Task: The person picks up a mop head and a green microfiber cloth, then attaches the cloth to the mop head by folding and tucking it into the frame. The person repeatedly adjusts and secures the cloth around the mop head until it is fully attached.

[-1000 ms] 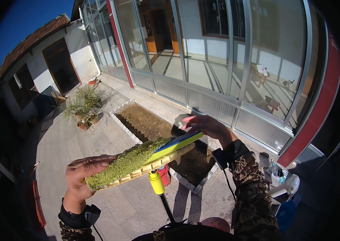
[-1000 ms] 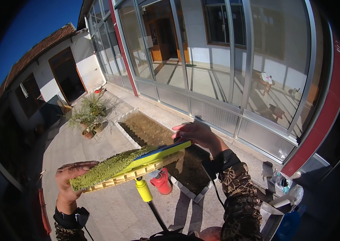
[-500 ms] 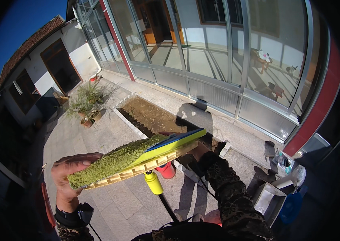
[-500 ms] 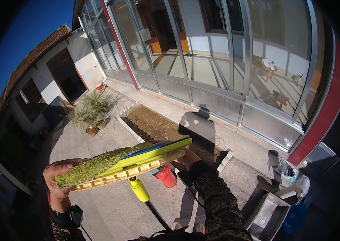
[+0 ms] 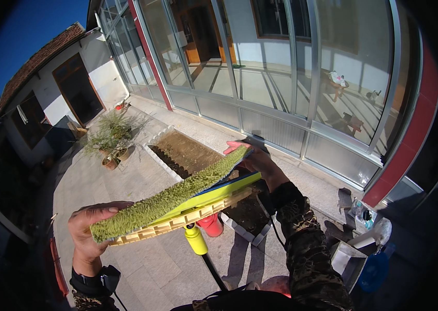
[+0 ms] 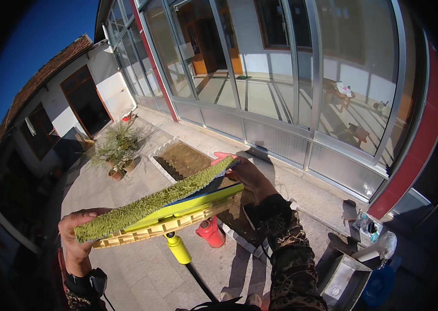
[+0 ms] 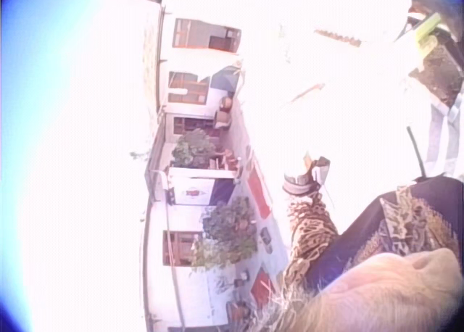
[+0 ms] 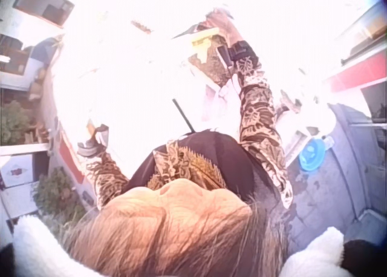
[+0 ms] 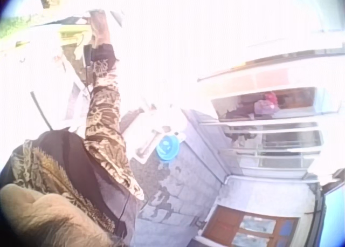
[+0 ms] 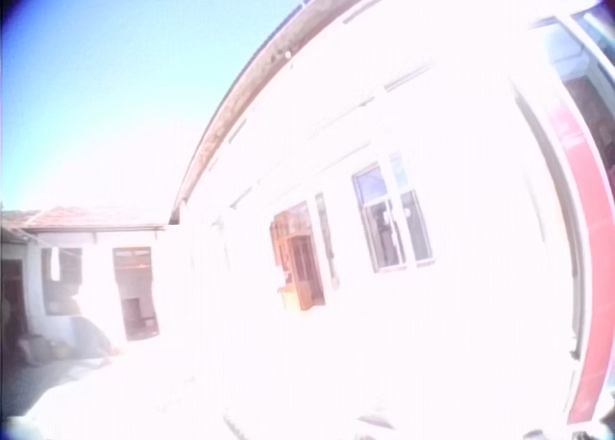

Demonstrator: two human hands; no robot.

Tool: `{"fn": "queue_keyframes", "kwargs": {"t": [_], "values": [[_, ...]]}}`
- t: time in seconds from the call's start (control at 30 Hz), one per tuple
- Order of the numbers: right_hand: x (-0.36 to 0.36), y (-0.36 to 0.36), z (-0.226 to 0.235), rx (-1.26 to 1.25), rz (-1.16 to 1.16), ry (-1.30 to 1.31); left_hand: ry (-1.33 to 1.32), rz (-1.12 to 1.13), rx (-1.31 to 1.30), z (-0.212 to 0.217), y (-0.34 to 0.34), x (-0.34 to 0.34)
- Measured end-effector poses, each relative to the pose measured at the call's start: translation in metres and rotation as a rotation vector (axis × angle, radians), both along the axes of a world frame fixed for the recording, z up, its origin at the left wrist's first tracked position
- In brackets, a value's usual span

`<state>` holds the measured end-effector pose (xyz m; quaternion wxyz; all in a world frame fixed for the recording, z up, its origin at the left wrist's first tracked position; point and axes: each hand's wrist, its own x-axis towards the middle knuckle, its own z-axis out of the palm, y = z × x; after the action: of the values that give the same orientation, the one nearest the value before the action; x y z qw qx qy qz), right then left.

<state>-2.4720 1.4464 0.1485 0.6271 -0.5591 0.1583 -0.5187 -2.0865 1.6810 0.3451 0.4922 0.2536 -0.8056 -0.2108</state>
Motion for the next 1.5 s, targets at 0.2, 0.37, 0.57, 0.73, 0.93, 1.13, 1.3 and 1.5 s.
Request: {"fn": "queue_keyframes", "kwargs": {"t": [0.2,0.37,0.57,0.73,0.93,1.13,1.3,1.5], "values": [[-0.054,0.061,0.062,-0.258,-0.307,0.086,0.04,0.008,0.026,-0.009,-0.007,0.006],[-0.067,0.14,0.043,-0.671,-0.654,0.623,0.059,-0.031,0.01,-0.015,-0.012,0.014],[-0.065,0.168,0.025,-0.601,-0.674,0.769,0.062,-0.014,0.016,-0.016,-0.013,0.017],[-0.029,0.152,0.059,-0.753,-0.668,0.678,0.077,-0.048,0.048,-0.014,-0.016,0.016],[0.017,0.126,0.083,-0.789,-0.507,0.902,0.049,0.014,0.072,-0.015,-0.014,0.02],[0.03,0.118,0.092,-1.071,-0.551,0.758,0.095,-0.01,0.131,-0.015,-0.013,0.026],[0.044,0.117,0.097,-1.144,-0.611,0.759,0.11,-0.092,0.093,-0.014,-0.015,0.03],[0.049,0.12,0.101,-1.295,-0.789,0.766,0.101,-0.159,0.006,-0.019,-0.015,0.038]]}}
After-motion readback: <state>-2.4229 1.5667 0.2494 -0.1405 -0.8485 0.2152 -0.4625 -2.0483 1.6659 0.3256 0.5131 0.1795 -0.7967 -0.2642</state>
